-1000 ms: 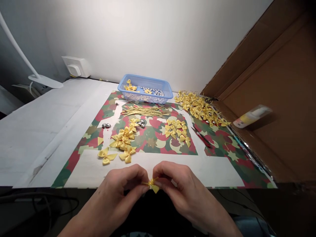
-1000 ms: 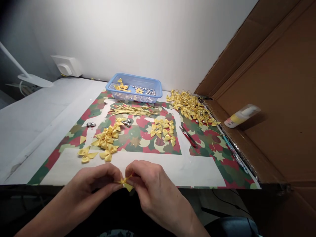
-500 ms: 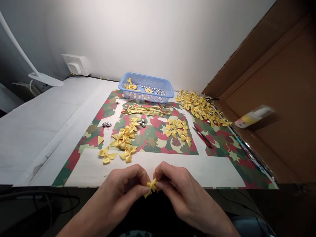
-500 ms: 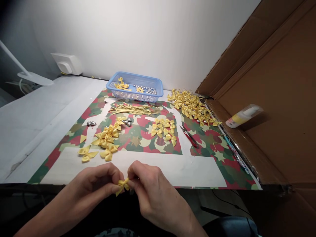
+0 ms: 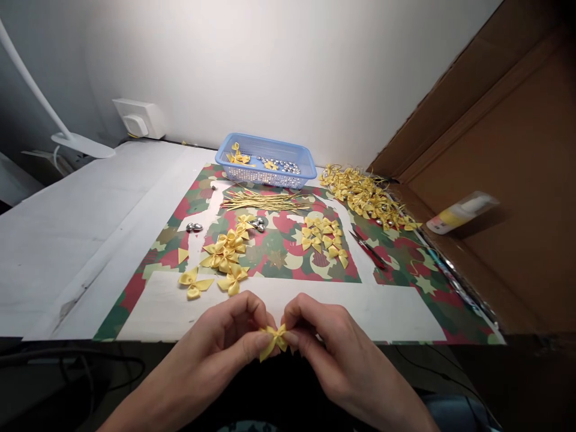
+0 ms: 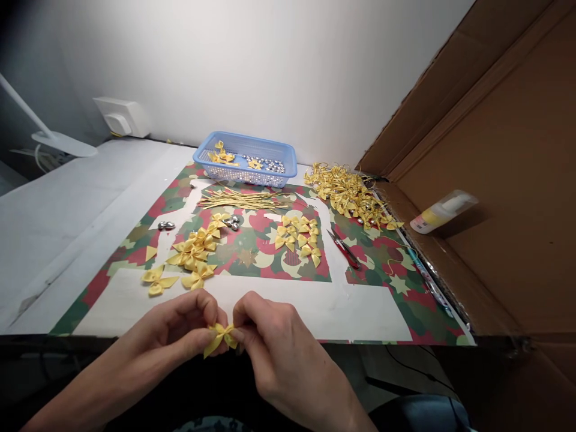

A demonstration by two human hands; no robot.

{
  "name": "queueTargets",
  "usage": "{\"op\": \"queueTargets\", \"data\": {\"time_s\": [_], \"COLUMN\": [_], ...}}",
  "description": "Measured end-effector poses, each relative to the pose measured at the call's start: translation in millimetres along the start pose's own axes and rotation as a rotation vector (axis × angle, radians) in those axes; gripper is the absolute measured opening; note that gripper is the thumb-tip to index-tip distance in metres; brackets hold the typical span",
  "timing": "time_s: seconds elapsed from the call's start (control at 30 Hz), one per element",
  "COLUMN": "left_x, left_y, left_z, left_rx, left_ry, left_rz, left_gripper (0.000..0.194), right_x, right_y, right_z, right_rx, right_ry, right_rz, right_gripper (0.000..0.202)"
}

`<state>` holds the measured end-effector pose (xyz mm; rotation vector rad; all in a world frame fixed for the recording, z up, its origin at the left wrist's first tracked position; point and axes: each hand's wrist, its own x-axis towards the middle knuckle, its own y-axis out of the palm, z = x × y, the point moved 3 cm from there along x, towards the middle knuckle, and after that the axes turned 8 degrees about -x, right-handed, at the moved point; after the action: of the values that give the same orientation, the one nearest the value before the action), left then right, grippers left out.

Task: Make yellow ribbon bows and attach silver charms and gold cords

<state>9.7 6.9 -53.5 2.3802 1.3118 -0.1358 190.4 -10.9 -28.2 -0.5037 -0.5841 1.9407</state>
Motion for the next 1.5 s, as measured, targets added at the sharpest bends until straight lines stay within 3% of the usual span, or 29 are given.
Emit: {"op": "queueTargets", "data": {"time_s": [0.1, 0.33, 0.43, 0.57, 0.67, 0.83, 1.0, 1.17, 1.5], "left_x": [1, 3, 2, -1, -2, 0, 2, 3, -1], "left_y": [0.4, 0.6, 2.4, 6.6, 7.9, 5.0, -0.2, -0.5, 0.2], "left_z": [3, 11, 12, 12, 14, 17, 13, 10, 12], "left_rx": [-0.044, -0.211, -0.084, 0.118, 0.109, -0.101, -0.337, -0.393, -0.297], "left_ry": [0.056, 0.05, 0.099, 0.156, 0.141, 0.095, -0.006, -0.005, -0.022], "left_rz": [-0.031, -0.099, -0.137, -0.142, -0.129, -0.103, -0.099, -0.11, -0.052], "left_gripper": [0.009, 0.026, 0.03, 0.033, 0.035, 0.041, 0.048, 0.048, 0.034], "right_x": [1, 3, 6, 11, 16, 25, 21, 13, 11], "right_y": [1, 0, 0, 5, 10, 16, 4, 10, 23], "right_z": [0, 1, 8, 15, 11, -1, -10, -11, -2], "right_rx": [0.034, 0.055, -0.023, -0.092, 0.023, 0.39, 0.552, 0.535, 0.403], "right_ry": [0.008, 0.042, 0.002, -0.03, 0.034, 0.157, 0.141, 0.177, 0.164], "right_rz": [-0.013, -0.017, -0.085, -0.098, -0.08, -0.013, -0.087, -0.015, -0.176], "right_gripper": [0.016, 0.01, 0.004, 0.01, 0.015, 0.017, 0.031, 0.031, 0.034]}}
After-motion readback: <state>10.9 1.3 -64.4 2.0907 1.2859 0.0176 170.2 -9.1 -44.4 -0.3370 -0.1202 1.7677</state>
